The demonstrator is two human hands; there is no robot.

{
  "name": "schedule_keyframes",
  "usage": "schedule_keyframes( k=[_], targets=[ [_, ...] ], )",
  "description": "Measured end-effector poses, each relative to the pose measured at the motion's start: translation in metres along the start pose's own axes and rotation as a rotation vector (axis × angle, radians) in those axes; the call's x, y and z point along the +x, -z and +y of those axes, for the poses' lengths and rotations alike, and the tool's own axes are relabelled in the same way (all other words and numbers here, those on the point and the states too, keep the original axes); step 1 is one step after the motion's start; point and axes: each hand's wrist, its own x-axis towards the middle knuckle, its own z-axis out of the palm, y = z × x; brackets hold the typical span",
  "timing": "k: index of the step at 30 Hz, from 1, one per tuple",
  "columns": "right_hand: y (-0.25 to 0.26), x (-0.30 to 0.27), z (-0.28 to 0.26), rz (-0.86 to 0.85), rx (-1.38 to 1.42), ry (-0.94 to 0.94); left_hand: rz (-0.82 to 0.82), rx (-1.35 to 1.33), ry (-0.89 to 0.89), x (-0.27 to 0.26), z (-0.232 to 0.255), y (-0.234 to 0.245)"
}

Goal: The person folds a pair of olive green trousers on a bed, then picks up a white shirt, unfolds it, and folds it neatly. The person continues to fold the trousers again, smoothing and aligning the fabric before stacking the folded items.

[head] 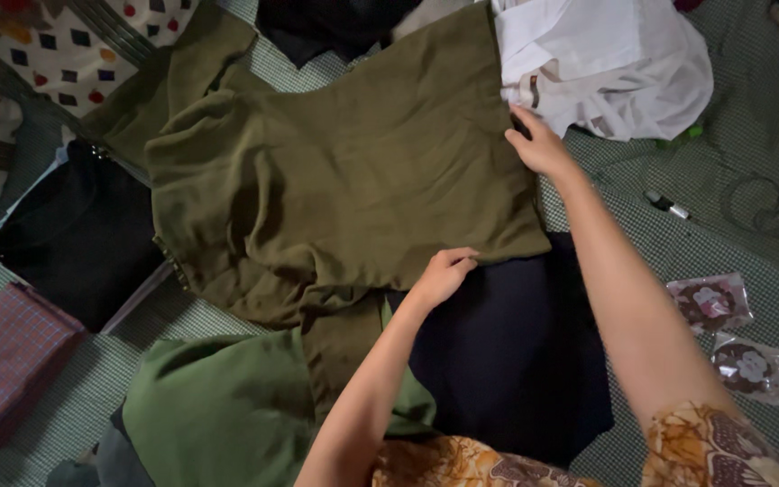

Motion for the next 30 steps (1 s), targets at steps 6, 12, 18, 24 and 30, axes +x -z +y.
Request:
schedule_keyframes(
  k=[6,12,18,24,30],
  targets=[
    [0.002,0.018,0.051,0.081,0.146,-0.440,-0.050,0.099,0.003,0.010,-0.003,0.003],
    [0.029,-0.001,0.073,0.435,0.066,-0.245,-0.098,0.095,-0.020,0.008,0.017,0.003],
    [0.060,-0.018,0.044,0.763,-0.281,-0.348,-0.121,0.060,-0.007,0.014,0.028,-0.001],
    [0.033,-0.081,-0.066,0.325,-0.028,-0.194,-0.054,0.102,-0.106,0.019,0.016,-0.008],
    [0.030,-0.142,-0.129,-0.515,-0.130,-0.065,0.076,0.074,-0.161,0.008,0.026,-0.009]
  ],
)
